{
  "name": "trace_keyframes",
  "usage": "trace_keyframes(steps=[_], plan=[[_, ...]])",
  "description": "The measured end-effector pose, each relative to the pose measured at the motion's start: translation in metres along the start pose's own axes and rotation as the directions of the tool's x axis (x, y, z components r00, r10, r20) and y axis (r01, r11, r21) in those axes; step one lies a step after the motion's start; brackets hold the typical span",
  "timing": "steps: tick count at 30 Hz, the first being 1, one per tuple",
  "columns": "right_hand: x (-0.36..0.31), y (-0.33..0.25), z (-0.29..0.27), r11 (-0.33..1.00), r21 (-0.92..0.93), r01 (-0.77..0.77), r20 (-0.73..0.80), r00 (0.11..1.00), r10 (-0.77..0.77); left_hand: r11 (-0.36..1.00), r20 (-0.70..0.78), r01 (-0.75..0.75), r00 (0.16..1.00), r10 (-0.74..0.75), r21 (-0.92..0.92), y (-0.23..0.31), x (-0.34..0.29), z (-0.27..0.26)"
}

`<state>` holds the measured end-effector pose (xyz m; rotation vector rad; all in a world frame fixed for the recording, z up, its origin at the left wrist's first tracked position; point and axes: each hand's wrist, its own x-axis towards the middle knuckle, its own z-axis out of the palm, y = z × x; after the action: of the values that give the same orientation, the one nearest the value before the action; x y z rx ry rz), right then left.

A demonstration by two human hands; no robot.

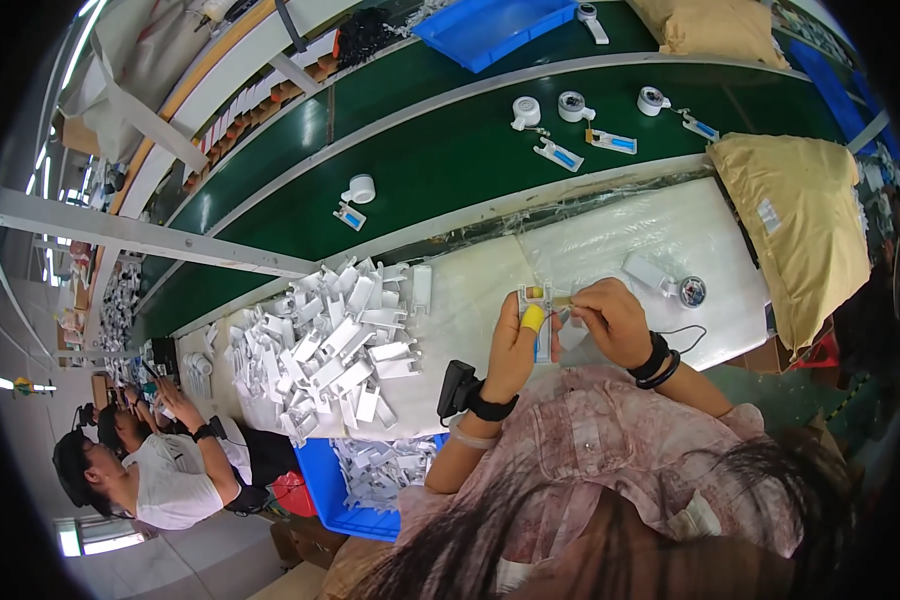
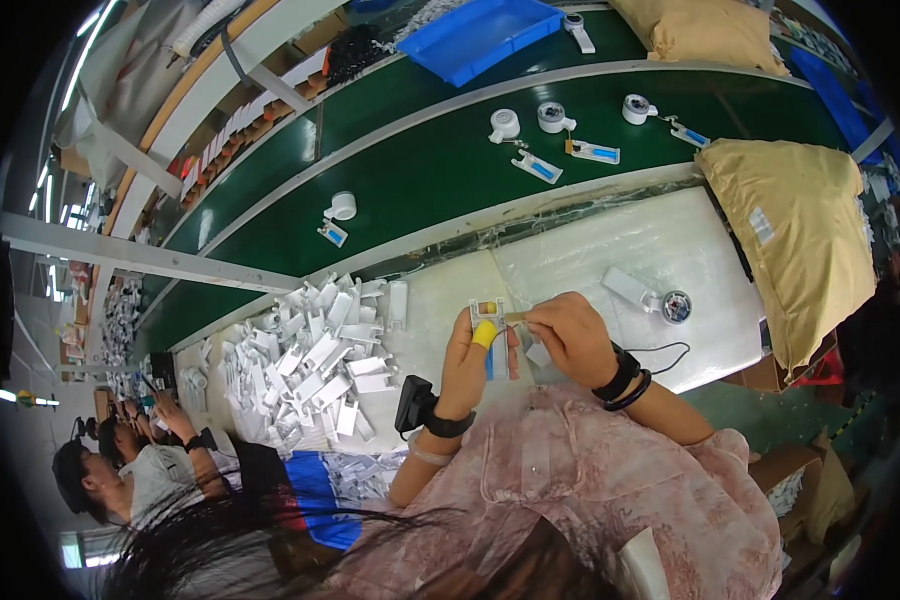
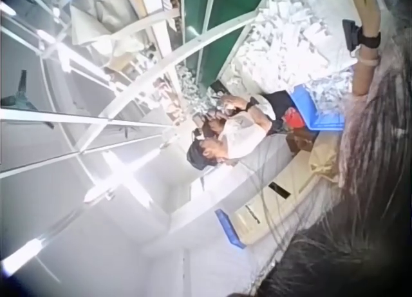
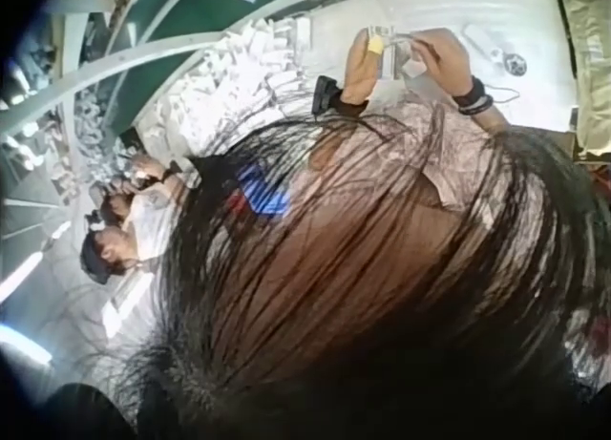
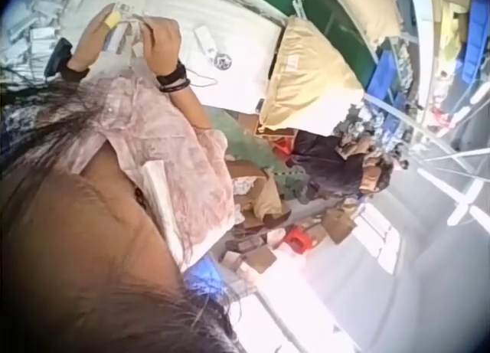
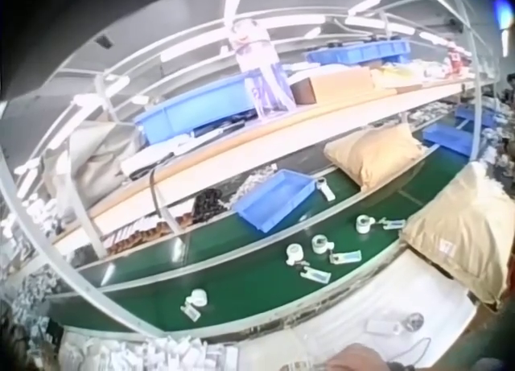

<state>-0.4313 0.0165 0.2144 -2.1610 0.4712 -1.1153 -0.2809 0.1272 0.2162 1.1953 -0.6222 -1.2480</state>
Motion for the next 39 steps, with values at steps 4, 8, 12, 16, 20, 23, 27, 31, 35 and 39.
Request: trace_keyframes(steps=[4, 8, 12, 16, 20, 23, 27, 31, 35, 39], plan=[[-0.001, 0.000, 0.002, 0.999, 0.041, 0.020, -0.004, 1.000, -0.020, 0.999, 0.019, -0.032, 0.999, 0.033, -0.024, -0.002, -0.002, 0.003], [-0.002, 0.003, 0.000, 0.994, 0.061, 0.093, 0.020, 0.995, -0.094, 1.000, -0.042, -0.029, 0.999, 0.028, -0.010, -0.001, -0.005, 0.013], [0.001, -0.001, -0.002, 0.994, 0.061, 0.096, 0.002, 0.995, -0.096, 0.997, 0.013, -0.067, 0.998, 0.066, 0.048, 0.004, -0.008, 0.015], [-0.002, 0.000, -0.002, 0.995, 0.083, 0.051, -0.005, 0.999, -0.051, 0.991, 0.048, -0.099, 0.994, 0.095, 0.094, 0.008, -0.009, 0.019], [-0.002, 0.000, -0.003, 0.996, 0.077, 0.053, -0.013, 0.999, -0.052, 0.983, 0.057, -0.107, 0.993, 0.099, 0.149, 0.010, -0.009, 0.020], [-0.003, 0.001, -0.003, 0.996, 0.071, 0.056, -0.014, 0.998, -0.055, 0.973, 0.072, -0.109, 0.993, 0.096, 0.204, 0.010, -0.009, 0.020], [-0.004, 0.001, -0.003, 0.996, 0.070, 0.055, -0.014, 0.998, -0.054, 0.960, 0.077, -0.113, 0.992, 0.097, 0.255, 0.012, -0.010, 0.021], [-0.006, 0.002, -0.003, 0.996, 0.076, 0.050, -0.017, 0.999, -0.049, 0.946, 0.075, -0.108, 0.993, 0.089, 0.304, 0.013, -0.011, 0.024], [-0.005, 0.003, -0.004, 0.995, 0.073, 0.066, -0.017, 0.998, -0.065, 0.939, 0.071, -0.119, 0.992, 0.102, 0.322, 0.011, -0.012, 0.024], [-0.006, 0.004, -0.004, 0.995, 0.073, 0.071, -0.010, 0.997, -0.070, 0.879, 0.073, -0.215, 0.976, 0.203, 0.427, 0.007, -0.013, 0.023]])
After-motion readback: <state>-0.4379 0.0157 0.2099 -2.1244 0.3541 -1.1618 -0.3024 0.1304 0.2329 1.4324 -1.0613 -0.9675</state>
